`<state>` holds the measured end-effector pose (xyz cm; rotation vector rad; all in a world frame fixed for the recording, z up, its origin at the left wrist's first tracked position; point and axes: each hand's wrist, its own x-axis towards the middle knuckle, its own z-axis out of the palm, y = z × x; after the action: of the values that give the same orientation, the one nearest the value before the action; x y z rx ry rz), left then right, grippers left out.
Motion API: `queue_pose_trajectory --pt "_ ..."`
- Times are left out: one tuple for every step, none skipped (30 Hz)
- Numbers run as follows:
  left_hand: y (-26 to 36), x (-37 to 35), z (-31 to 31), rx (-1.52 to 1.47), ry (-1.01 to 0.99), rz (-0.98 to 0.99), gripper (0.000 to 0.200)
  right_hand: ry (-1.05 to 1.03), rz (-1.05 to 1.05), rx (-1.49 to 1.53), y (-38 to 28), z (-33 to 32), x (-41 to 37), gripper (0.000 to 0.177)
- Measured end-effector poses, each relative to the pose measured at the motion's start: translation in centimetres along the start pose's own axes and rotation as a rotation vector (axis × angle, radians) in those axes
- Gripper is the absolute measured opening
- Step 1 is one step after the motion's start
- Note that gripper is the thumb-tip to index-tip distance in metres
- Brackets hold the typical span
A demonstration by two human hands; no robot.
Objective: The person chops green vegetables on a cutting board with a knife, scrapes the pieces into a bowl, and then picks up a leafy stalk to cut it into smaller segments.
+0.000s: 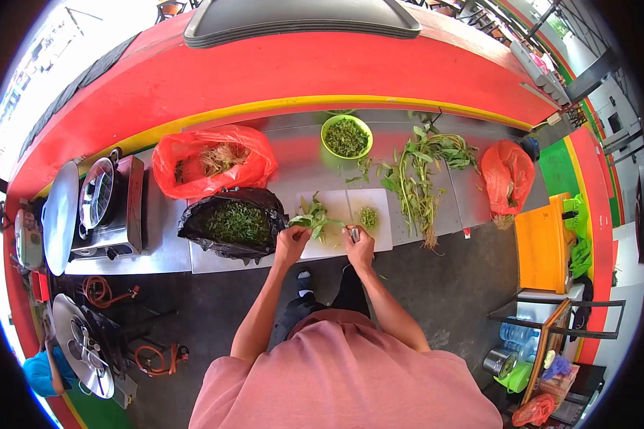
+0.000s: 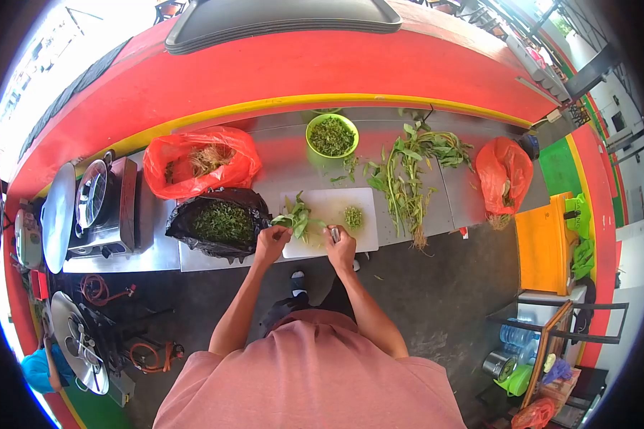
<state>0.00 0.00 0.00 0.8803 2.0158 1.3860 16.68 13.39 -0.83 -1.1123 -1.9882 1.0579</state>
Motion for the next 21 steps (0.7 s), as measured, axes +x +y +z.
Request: queue_pose_trajectory --pt "0.1 0.0 0.0 -0.064 0.022 -0.045 0.025 0.048 0.013 -0.028 -0.5 -0.2 0.3 0.021" --pt "0.1 0.0 -0.1 -0.129 0.045 -0.089 0.027 0.096 0.027 -0.056 -1.0 -0.3 0.4 0.022" --pt "0.2 -0.5 0.0 -0.132 0.044 -0.1 0.027 0.088 0.033 -0.061 -0.9 -0.3 0.0 0.022" --pt "0.3 -0.2 0.1 -0.246 0.098 -0.163 0.029 0.115 0.033 -0.028 -0.8 -0.1 0.3 0.023" --pt "0.5 -0.3 0.2 -0.359 0.15 -0.232 0.03 0.138 0.04 0.004 -0.7 0.1 0.1 0.024" --pt "0.0 -0.4 0.5 -0.357 0.151 -0.236 0.03 0.136 0.043 0.005 -0.7 0.3 -0.2 0.024" --pt "-1.0 -0.3 1.1 -0.464 0.232 -0.278 0.031 0.023 0.101 -0.045 -0.6 0.3 -0.4 0.026" --pt "-2.0 -0.2 1.8 -0.573 0.313 -0.32 0.032 -0.09 0.157 -0.097 -0.5 0.3 -0.5 0.029" --pt "-2.5 -0.2 2.4 -0.576 0.313 -0.32 0.032 -0.09 0.156 -0.099 -0.3 0.5 -0.7 0.029" --pt "-3.1 -0.5 2.9 -0.483 0.321 -0.348 0.032 -0.129 0.099 -0.159 -0.3 0.9 -1.0 0.033" --pt "-3.6 -0.8 3.3 -0.387 0.329 -0.377 0.032 -0.168 0.043 -0.219 -0.3 1.4 -1.4 0.037" --pt "-3.9 -0.9 3.5 -0.306 0.335 -0.366 0.031 -0.214 0.062 -0.269 -0.4 1.8 -1.6 0.045" --pt "-4.1 -0.8 3.7 -0.304 0.334 -0.364 0.031 -0.211 0.063 -0.267 -0.6 2.2 -1.7 0.045" --pt "-4.4 -0.9 4.0 -0.2 0.377 -0.331 0.031 -0.221 0.033 -0.309 -0.7 2.5 -1.9 0.048" --pt "-4.3 -1.0 4.1 -0.095 0.419 -0.298 0.031 -0.232 0.004 -0.351 -0.9 2.9 -2.2 0.051" --pt "-4.2 -0.9 4.1 -0.093 0.419 -0.296 0.031 -0.223 -0.007 -0.342 -1.1 3.2 -2.4 0.054" --pt "-4.1 -0.9 4.0 -0.098 0.439 -0.295 0.031 -0.223 -0.009 -0.341 -1.2 3.5 -2.4 0.054" --pt "-3.8 -0.7 4.0 -0.105 0.46 -0.294 0.03 -0.227 -0.006 -0.329 -1.4 3.8 -2.3 0.052" --pt "-3.5 -0.6 3.9 -0.105 0.464 -0.292 0.03 -0.233 -0.002 -0.317 -1.5 3.9 -2.2 0.049" --pt "-3.2 -0.5 3.8 -0.001 0.459 -0.28 0.029 -0.235 -0.006 -0.315 -1.6 4.1 -2.1 0.049" --pt "-3.0 -0.4 3.8 0.104 0.455 -0.268 0.029 -0.228 -0.003 -0.33 -1.7 4.3 -2.1 0.045"
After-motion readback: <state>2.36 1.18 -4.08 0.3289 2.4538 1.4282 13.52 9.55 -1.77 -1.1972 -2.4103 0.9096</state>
